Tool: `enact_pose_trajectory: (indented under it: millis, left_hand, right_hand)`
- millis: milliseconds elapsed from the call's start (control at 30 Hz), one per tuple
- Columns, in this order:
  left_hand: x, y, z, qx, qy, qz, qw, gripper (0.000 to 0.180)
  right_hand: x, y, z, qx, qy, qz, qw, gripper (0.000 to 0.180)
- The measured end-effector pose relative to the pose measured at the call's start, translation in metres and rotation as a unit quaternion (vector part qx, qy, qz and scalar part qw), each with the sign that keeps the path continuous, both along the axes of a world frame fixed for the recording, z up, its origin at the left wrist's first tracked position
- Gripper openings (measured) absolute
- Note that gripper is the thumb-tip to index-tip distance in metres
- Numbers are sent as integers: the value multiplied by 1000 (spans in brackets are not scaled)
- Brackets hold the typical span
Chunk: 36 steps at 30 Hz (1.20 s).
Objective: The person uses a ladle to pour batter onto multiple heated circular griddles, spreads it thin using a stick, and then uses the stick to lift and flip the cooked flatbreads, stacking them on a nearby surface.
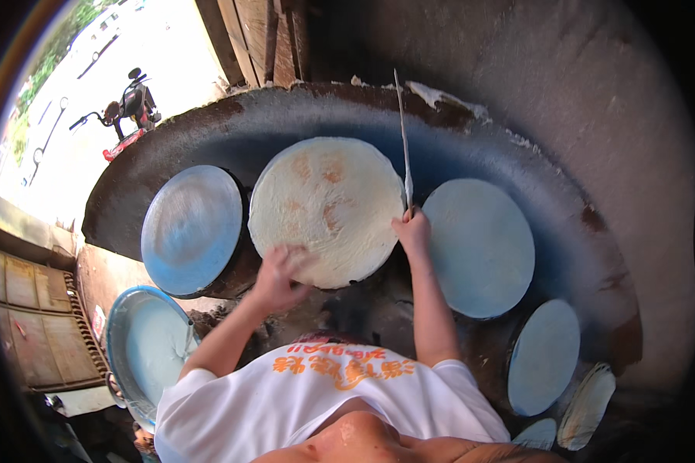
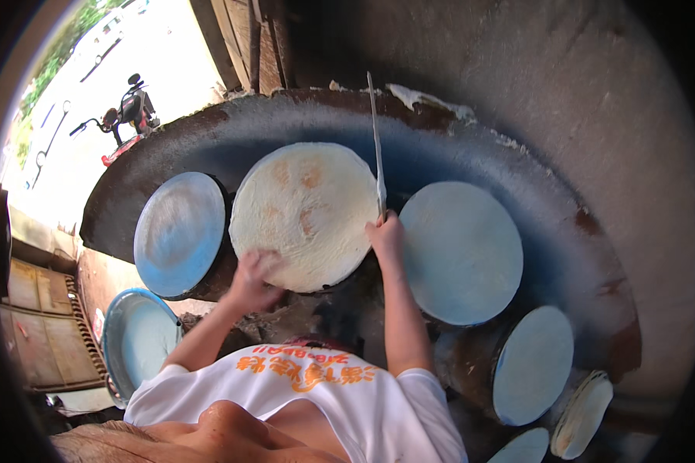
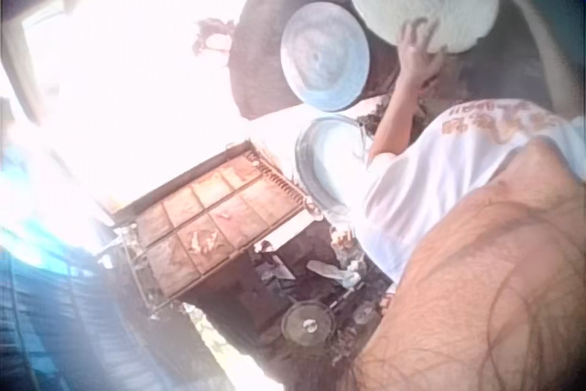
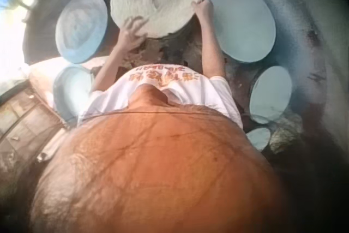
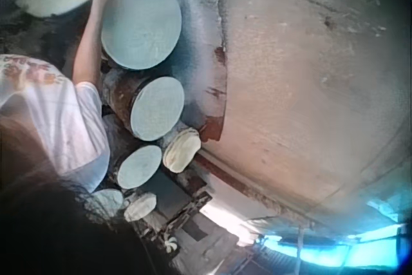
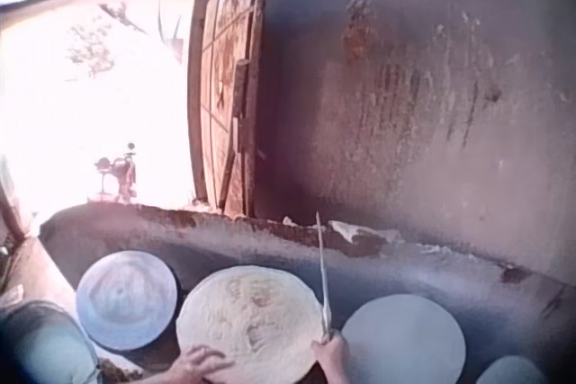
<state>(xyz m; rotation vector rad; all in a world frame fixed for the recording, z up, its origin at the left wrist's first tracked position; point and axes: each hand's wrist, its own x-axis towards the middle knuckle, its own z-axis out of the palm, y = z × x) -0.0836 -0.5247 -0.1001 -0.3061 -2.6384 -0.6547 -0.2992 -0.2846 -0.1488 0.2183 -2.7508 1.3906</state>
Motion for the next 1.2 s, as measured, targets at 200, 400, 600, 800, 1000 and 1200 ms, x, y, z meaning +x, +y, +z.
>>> enact_pose_trajectory:
  millis: [200, 400, 600, 800, 1000, 1200]
  left_hand:
    - [-112, -94, -24, -30, 9, 234, 972, 46]
    - [-149, -112, -26, -15, -13, 297, 955, 45]
    - [-207, -141, -57, -103, -100, 251, 957, 64]
    - [-226, -150, -63, -50, -137, 245, 958, 60]
    - [-244, -169, -47, 133, -299, 239, 914, 43]
    - [-254, -167, -29, 259, -281, 162, 910, 35]
  right_hand:
    - [-23, -4, 30, 59, -22, 44, 997, 18]
    - [-65, -4, 39, 99, -37, 89, 990, 25]
    - [-138, -51, 16, 47, 41, 213, 975, 30]
    - [-168, -96, 11, 66, 56, 305, 948, 21]
    - [-154, -107, 22, 57, -16, 288, 956, 12]
    - [-141, -98, 43, 8, -36, 282, 959, 20]
